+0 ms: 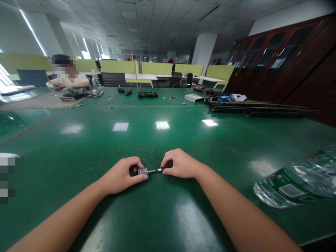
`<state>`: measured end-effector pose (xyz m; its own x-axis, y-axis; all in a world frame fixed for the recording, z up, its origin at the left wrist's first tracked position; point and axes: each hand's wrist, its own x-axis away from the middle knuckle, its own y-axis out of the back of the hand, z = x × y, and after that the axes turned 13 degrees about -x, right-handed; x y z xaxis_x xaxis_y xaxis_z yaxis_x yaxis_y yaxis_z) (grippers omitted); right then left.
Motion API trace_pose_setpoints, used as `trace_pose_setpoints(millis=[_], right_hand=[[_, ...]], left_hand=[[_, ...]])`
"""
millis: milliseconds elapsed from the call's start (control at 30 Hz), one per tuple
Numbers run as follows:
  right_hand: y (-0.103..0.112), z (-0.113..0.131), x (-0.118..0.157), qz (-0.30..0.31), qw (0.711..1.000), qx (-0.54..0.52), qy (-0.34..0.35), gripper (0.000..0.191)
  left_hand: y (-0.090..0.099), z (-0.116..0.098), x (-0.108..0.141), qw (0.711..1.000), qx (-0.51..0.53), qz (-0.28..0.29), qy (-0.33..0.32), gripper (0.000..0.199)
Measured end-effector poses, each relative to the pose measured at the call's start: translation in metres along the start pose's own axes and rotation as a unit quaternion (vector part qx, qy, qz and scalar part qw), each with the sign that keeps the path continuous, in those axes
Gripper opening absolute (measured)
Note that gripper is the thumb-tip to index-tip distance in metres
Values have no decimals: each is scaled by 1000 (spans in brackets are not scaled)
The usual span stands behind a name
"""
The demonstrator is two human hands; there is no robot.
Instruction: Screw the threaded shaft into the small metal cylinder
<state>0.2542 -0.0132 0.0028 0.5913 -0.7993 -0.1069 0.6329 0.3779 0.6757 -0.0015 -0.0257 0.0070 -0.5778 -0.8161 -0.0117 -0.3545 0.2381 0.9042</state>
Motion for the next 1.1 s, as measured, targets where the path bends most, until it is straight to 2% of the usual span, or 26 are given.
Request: trace_pose_setpoints(millis=[167, 267, 400, 533, 633, 833, 1100], right_hand=[[10, -7, 1, -7, 999, -30, -44, 13], [12, -8, 2, 5, 998, -45, -37, 13], [1, 0, 0, 13, 998, -66, -19, 14], [-20, 12, -5, -25, 995, -98, -6, 15], [-31, 17, -9, -32, 993, -109, 21, 13], [-31, 15, -8, -37, 996, -51, 66, 19], [-35, 14, -11, -39, 996, -36, 67, 10]], left_hand=[[1, -1, 0, 1000, 3, 4, 1, 27], [1, -1, -2, 1000, 2, 3, -1, 27], [0, 0, -1, 1000, -5, 0, -3, 26], [-1, 1, 0, 1000, -11, -6, -4, 25], [-2, 2, -1, 1000, -11, -9, -8, 24], [-2, 4, -2, 1000, -8, -11, -7, 25], [-3, 4, -2, 1000, -9, -26, -4, 25]])
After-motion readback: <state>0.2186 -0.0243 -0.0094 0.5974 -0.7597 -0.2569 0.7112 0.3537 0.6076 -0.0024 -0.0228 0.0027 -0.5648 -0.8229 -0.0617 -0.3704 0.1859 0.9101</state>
